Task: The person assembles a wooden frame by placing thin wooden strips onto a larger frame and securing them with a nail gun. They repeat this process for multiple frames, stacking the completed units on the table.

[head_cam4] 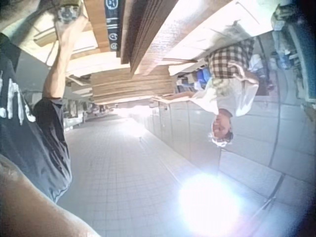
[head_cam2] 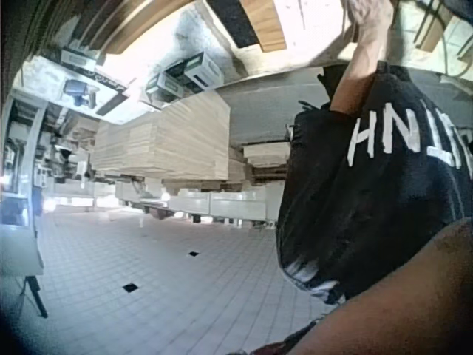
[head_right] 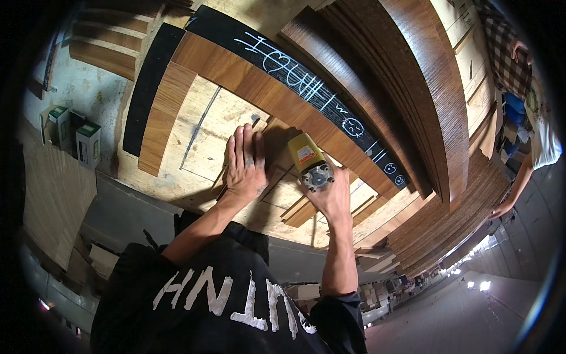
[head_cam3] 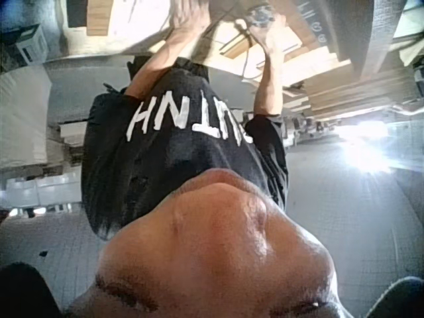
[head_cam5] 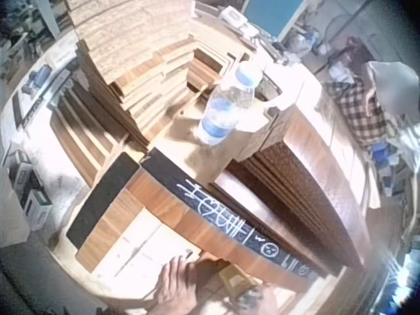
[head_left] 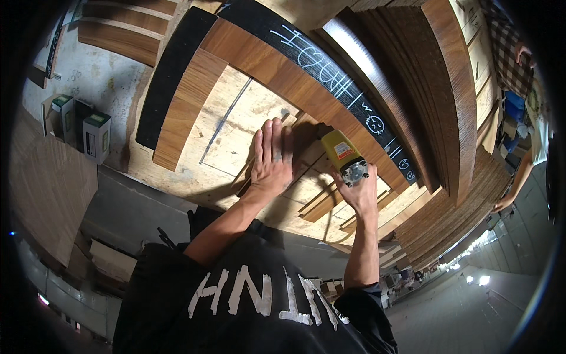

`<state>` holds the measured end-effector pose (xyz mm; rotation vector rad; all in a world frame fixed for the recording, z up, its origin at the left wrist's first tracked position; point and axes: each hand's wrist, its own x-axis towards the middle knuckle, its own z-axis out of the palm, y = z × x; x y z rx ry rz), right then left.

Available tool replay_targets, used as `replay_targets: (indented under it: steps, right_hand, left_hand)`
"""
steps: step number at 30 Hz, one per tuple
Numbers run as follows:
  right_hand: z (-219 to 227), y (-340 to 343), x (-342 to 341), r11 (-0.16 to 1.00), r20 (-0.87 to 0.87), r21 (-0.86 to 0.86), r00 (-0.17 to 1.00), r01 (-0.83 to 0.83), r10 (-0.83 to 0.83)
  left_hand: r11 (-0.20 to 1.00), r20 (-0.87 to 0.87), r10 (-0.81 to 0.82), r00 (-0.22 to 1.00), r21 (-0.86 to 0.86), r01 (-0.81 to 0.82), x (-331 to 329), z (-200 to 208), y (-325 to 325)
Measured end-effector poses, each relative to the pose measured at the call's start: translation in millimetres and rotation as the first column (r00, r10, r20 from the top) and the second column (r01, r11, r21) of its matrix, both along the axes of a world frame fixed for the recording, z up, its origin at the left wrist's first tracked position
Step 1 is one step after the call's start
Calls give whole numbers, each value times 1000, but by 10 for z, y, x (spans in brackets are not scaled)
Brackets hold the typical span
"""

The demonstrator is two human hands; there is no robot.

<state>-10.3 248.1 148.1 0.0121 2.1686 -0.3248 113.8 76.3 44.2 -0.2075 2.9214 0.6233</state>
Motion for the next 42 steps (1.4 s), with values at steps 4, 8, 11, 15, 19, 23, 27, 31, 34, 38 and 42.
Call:
replay_targets:
  steps: [4,8,11,15,19,23,27,31,34,38,42]
  right_hand:
    - [66,-79,7,997,-63,41,996,-65,68]
    - [157,-226,-90,1000,-37,-9,999,11,-11]
    - [153,-230,-99,998,-43,-51,998,48,-50]
    - [94,-117,-29,998,-85,-54,996,-16,11]
    - [215,-211,-55,999,-105,35,994,-40,44]
    - [142,-111,-27,995,-123,20,987,-102,104]
    - [27,8,8,999,19,23,999,-40,40]
    - [88,-86,26,994,-53,58,994,-93,96]
    - [101,-89,44,980,-133,72,972,-186,194]
    - [179,-251,-77,996,-105,-9,991,-90,88]
    - [230,-340,-122,995,-130,-27,987,-98,94]
  left_hand:
    - [998,33,-50,998,-36,51,29,-15,-9]
    - [999,37,-46,998,7,46,46,-48,-24]
    - [998,-40,-1,999,57,4,48,-102,-35]
    - [997,-22,32,999,76,-30,40,-103,-31]
    - [995,-22,45,999,90,-43,40,-59,-25]
    - [990,-80,86,993,120,-76,15,-48,-18]
    - [991,-93,86,992,115,-75,-1,-39,-20]
    - [991,-106,91,990,112,-79,-23,-14,-30]
    - [995,-109,57,992,91,-47,29,-85,-32]
    - [997,-77,39,996,64,-34,10,-51,-56]
    - [993,-76,68,995,103,-60,-11,-9,-57]
